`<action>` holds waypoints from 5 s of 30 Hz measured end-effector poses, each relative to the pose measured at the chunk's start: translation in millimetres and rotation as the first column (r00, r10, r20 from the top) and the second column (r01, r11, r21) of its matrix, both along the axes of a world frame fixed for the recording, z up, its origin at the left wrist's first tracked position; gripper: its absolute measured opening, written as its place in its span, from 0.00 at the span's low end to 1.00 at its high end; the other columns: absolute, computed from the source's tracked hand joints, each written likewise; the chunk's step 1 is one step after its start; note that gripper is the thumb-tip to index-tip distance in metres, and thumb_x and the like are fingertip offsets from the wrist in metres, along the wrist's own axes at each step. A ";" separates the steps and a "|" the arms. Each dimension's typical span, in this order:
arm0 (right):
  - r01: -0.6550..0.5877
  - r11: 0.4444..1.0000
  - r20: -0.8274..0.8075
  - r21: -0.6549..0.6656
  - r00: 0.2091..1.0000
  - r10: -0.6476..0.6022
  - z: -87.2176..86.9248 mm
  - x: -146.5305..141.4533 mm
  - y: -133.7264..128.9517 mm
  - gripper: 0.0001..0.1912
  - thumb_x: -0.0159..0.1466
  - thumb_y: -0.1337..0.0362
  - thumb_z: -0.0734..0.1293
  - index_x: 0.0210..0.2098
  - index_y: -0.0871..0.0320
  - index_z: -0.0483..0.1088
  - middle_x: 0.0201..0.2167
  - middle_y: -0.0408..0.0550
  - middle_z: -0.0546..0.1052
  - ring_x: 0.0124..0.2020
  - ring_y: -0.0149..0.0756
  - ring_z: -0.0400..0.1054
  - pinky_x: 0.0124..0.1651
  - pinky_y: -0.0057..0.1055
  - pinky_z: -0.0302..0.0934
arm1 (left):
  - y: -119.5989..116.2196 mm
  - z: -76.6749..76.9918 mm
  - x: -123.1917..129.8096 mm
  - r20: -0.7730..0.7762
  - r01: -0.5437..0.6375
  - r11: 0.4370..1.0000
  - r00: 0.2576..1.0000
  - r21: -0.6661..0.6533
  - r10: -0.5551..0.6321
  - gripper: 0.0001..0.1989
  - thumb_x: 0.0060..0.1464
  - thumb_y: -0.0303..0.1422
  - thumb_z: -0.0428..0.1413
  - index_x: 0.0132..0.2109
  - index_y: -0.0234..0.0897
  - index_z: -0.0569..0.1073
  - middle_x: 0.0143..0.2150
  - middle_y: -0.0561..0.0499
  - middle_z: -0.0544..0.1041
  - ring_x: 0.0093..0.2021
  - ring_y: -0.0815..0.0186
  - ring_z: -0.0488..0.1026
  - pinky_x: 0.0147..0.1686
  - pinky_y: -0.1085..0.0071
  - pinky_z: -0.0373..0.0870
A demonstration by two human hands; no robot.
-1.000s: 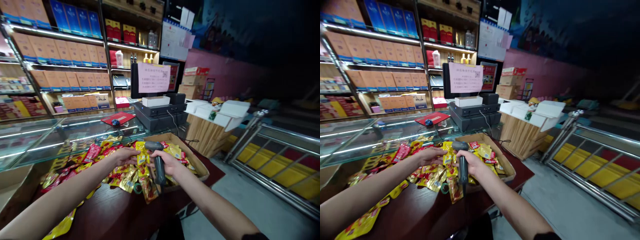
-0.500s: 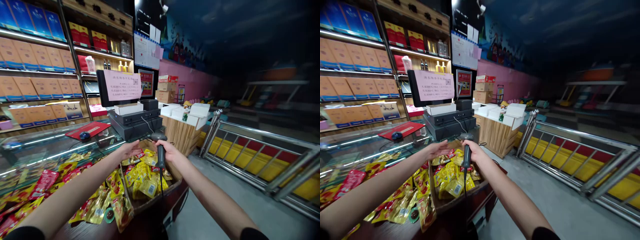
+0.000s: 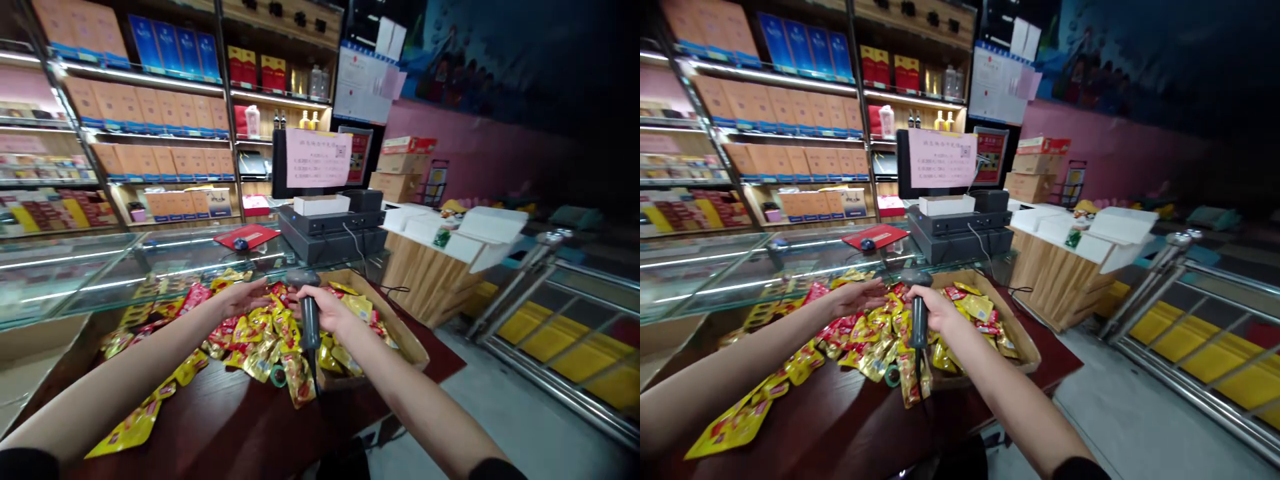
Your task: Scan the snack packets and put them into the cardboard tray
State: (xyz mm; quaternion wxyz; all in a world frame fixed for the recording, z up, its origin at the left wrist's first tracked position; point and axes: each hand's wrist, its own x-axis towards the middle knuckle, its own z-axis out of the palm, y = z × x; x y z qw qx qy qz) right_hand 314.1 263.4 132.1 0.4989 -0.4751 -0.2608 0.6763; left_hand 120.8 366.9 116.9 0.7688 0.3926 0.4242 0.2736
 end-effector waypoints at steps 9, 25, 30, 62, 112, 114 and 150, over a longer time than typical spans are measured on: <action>-0.265 0.956 -0.147 -0.126 0.958 0.246 -35.4 -107.3 10.8 0.10 0.48 0.72 0.63 0.31 0.60 0.69 0.17 0.39 0.66 0.19 0.27 0.62 0.28 0.26 0.62 | -40.1 -20.0 -126.9 0.021 -0.244 0.967 0.969 -0.079 0.246 0.13 0.52 0.33 0.57 0.42 0.28 0.71 0.44 0.36 0.74 0.41 0.56 0.76 0.39 0.67 0.75; -0.132 0.990 0.143 -0.047 0.980 0.137 -91.6 -167.4 41.1 0.05 0.45 0.69 0.66 0.23 0.60 0.67 0.14 0.38 0.64 0.18 0.27 0.58 0.23 0.25 0.55 | -71.3 -97.1 -121.7 0.098 -0.418 0.884 0.890 -0.208 0.445 0.13 0.57 0.38 0.50 0.39 0.30 0.68 0.36 0.41 0.74 0.38 0.61 0.75 0.43 0.63 0.72; -0.123 0.992 0.213 0.021 0.970 0.116 -93.8 -173.3 33.2 0.04 0.43 0.70 0.65 0.22 0.61 0.68 0.14 0.38 0.65 0.18 0.27 0.58 0.22 0.25 0.51 | -70.3 -107.4 -112.2 0.071 -0.509 0.855 0.853 -0.104 0.517 0.09 0.57 0.34 0.50 0.35 0.31 0.68 0.27 0.49 0.71 0.29 0.67 0.74 0.39 0.64 0.72; -0.069 0.992 -0.050 0.102 0.996 0.074 -98.0 -121.5 -14.7 0.11 0.45 0.69 0.68 0.30 0.61 0.73 0.24 0.43 0.75 0.22 0.25 0.63 0.25 0.21 0.58 | -94.7 -83.4 -89.5 0.008 -0.343 0.909 0.936 0.238 0.351 0.22 0.35 0.38 0.67 0.38 0.37 0.69 0.29 0.54 0.74 0.22 0.74 0.69 0.20 0.79 0.62; -0.046 0.995 0.335 0.091 0.942 0.013 -94.1 -172.5 -47.7 0.10 0.48 0.60 0.67 0.24 0.58 0.63 0.07 0.34 0.61 0.08 0.25 0.53 0.12 0.23 0.50 | 26.8 -48.9 -94.6 -0.291 -0.149 0.989 0.946 -0.003 0.142 0.17 0.38 0.28 0.66 0.37 0.38 0.68 0.28 0.54 0.75 0.24 0.70 0.71 0.31 0.70 0.70; -0.046 0.995 0.324 0.088 0.946 0.015 -93.5 -172.9 -47.7 0.10 0.47 0.60 0.67 0.24 0.58 0.63 0.07 0.33 0.60 0.08 0.25 0.53 0.12 0.22 0.50 | 28.7 -48.7 -95.4 -0.296 -0.153 0.988 0.944 -0.002 0.145 0.18 0.39 0.28 0.65 0.38 0.39 0.68 0.29 0.55 0.75 0.25 0.70 0.71 0.31 0.71 0.70; -0.155 0.972 -0.309 -0.176 0.946 0.095 -46.8 -68.5 -13.8 0.08 0.48 0.73 0.60 0.29 0.61 0.66 0.25 0.49 0.74 0.34 0.37 0.72 0.42 0.36 0.65 | -54.6 -28.1 -81.9 -0.003 -0.005 0.981 1.000 -0.194 0.004 0.10 0.54 0.35 0.54 0.38 0.32 0.69 0.35 0.44 0.76 0.32 0.62 0.76 0.35 0.65 0.74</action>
